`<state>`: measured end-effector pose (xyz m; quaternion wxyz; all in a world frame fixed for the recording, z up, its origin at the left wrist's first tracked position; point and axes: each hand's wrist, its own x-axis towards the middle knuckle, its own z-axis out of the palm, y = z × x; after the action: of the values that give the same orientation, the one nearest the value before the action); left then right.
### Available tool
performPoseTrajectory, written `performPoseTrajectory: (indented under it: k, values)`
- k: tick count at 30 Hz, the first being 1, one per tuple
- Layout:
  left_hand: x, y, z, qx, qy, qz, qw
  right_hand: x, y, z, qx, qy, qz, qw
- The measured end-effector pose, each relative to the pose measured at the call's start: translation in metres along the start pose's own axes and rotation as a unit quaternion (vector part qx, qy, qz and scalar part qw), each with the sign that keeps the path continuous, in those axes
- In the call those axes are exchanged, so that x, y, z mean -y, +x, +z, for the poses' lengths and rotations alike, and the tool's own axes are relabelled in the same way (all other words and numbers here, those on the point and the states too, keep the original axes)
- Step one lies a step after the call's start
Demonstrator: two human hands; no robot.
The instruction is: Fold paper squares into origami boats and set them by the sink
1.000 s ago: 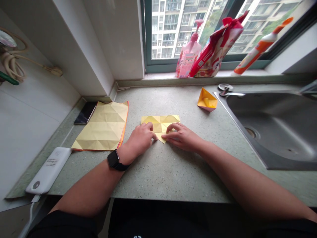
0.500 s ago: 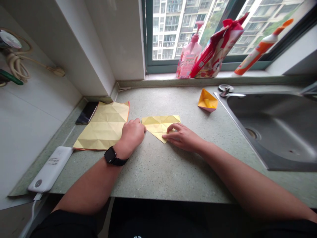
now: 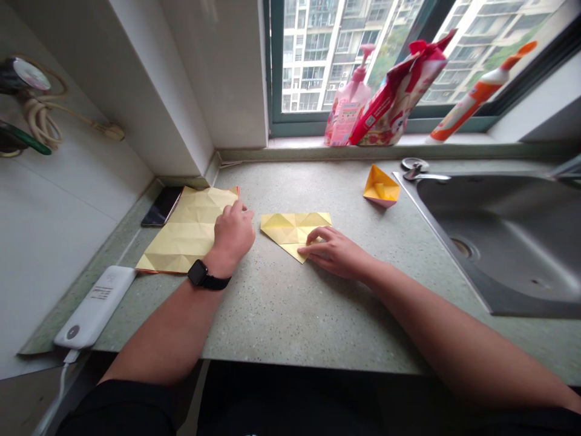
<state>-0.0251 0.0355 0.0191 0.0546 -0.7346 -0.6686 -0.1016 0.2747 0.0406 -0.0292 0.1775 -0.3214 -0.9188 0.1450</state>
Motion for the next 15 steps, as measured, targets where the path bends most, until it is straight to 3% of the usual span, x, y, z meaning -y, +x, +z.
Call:
performPoseTrajectory:
  k: [2,4,9,15]
  values:
    - [0.000,0.001,-0.002,-0.055,-0.017,0.013,0.998,0.000,0.000,0.000,-0.001,0.002,0.000,1.000]
    - [-0.004,-0.001,-0.003,-0.063,-0.030,0.042,0.997,0.000,0.000,0.000,-0.005,0.003,-0.002,1.000]
    - [-0.016,-0.011,-0.001,0.010,-0.022,0.110,0.994,0.000,0.000,0.000,-0.003,0.004,-0.001,1.000]
    - [-0.018,-0.014,0.001,0.076,0.026,0.088,0.993,0.002,0.000,-0.002,0.010,0.003,0.005,1.000]
